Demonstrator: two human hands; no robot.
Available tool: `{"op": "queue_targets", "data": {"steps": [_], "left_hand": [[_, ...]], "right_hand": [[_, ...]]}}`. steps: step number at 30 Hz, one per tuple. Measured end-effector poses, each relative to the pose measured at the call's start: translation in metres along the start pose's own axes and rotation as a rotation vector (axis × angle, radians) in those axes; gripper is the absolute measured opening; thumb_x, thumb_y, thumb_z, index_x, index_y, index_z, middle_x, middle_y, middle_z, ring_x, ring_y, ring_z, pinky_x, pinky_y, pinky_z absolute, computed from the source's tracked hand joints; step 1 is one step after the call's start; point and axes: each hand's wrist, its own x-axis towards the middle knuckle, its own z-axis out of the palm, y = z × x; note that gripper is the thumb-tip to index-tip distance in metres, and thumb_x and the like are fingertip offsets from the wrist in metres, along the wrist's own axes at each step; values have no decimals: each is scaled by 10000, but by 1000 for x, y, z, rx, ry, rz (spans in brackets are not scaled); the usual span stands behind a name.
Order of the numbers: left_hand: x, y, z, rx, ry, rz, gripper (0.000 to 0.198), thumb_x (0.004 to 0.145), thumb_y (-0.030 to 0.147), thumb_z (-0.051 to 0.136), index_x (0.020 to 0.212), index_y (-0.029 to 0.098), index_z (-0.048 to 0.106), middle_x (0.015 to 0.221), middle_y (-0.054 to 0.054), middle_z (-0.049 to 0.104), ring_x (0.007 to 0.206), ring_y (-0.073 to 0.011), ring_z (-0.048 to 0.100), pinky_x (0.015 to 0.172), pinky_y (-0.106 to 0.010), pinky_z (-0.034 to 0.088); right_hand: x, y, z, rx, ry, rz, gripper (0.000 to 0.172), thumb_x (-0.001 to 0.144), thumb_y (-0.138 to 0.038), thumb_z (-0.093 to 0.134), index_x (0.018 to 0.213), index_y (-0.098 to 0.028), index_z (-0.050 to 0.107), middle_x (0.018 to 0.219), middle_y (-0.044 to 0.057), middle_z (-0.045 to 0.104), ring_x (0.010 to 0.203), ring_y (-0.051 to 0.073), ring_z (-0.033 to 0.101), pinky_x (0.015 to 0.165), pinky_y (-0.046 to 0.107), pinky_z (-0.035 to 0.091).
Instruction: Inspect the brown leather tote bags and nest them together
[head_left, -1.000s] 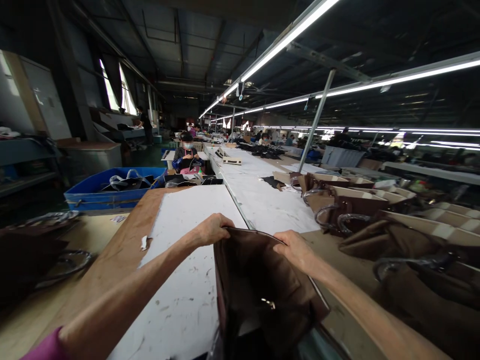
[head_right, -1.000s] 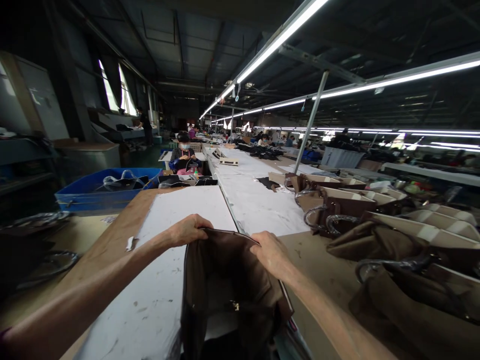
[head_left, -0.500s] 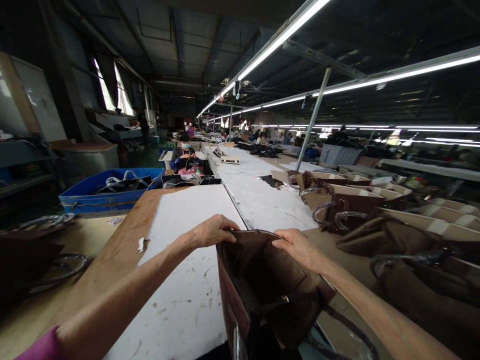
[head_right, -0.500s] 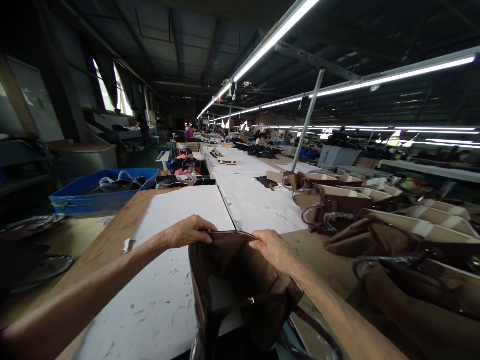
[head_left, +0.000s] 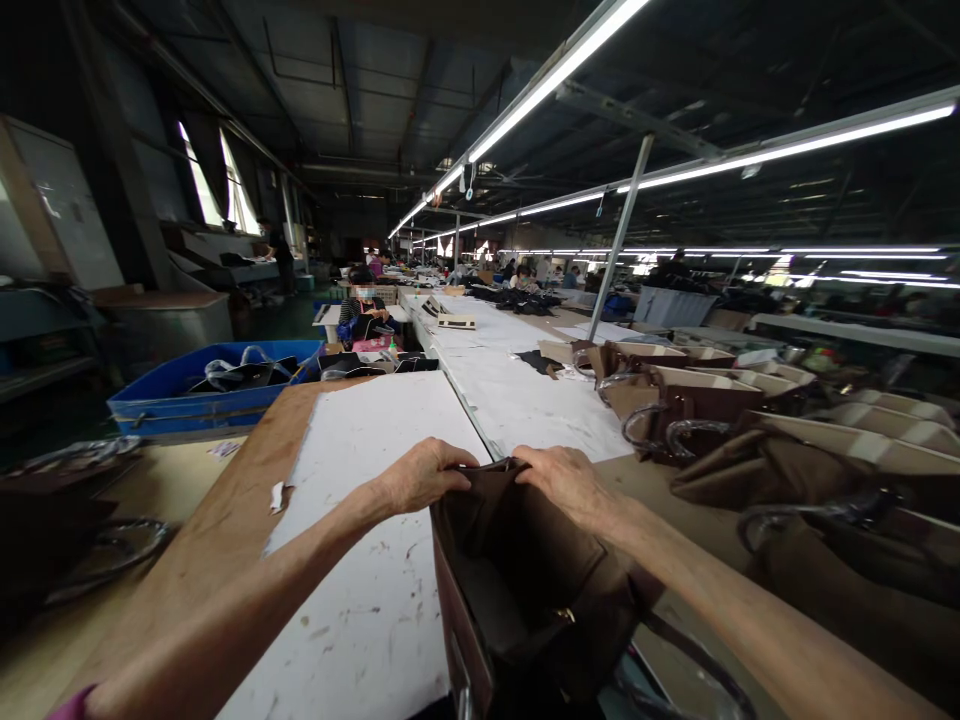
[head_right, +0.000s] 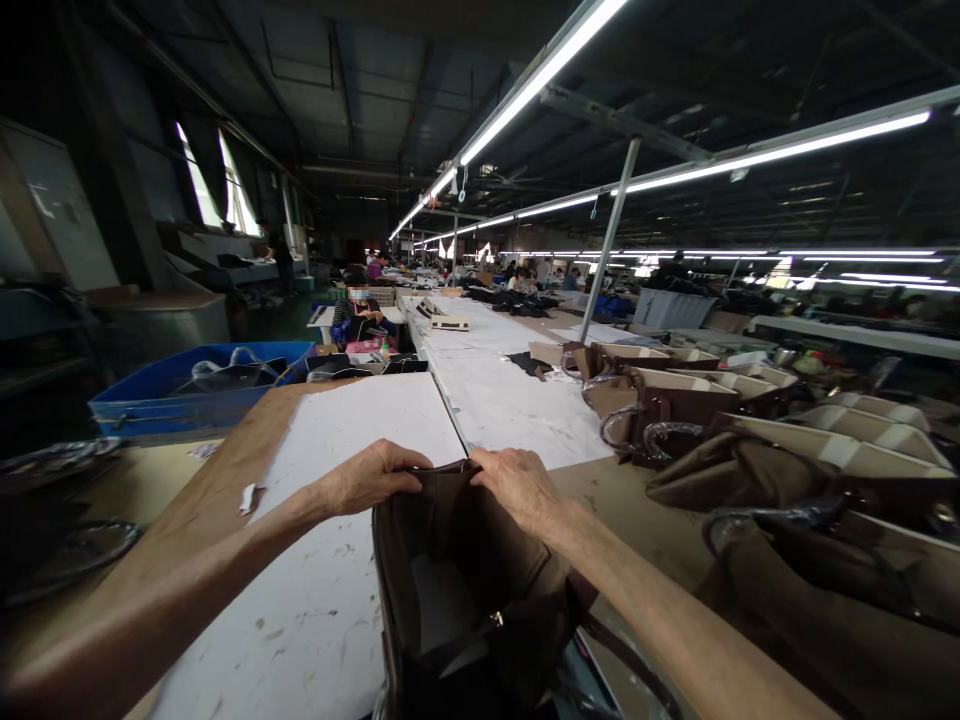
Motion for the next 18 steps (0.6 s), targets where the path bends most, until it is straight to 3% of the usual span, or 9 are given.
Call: {"op": "queue_targets", "data": {"steps": [6, 11, 18], "left_hand": [[4, 3, -5, 174, 24, -44, 274, 672, 217, 473, 865, 199, 667, 726, 14, 648, 727, -152, 544, 657, -213, 390], [13, 14, 6, 475, 145, -195, 289, 609, 150, 446, 775, 201, 677, 793, -54, 662, 782, -213, 567, 648, -272, 391], [8, 11, 14, 110, 139, -19, 400, 604, 87, 358, 860, 178, 651, 758, -7, 639, 715, -136, 545, 646, -210, 390]], "right_hand": [[2, 6, 3, 269, 19, 7, 207, 811, -352, 446, 725, -238, 596, 600, -25, 570, 614, 125, 503, 558, 215, 296], [0, 6, 2, 406, 39, 10, 196, 783, -336, 459, 702, -220, 595, 617, -22, 566, 645, 132, 501, 579, 218, 302], [4, 8, 2, 467, 8, 40, 167, 747, -290, 470, 651, -203, 576, 557, -39, 494, 583, 111, 446, 539, 217, 275]]}}
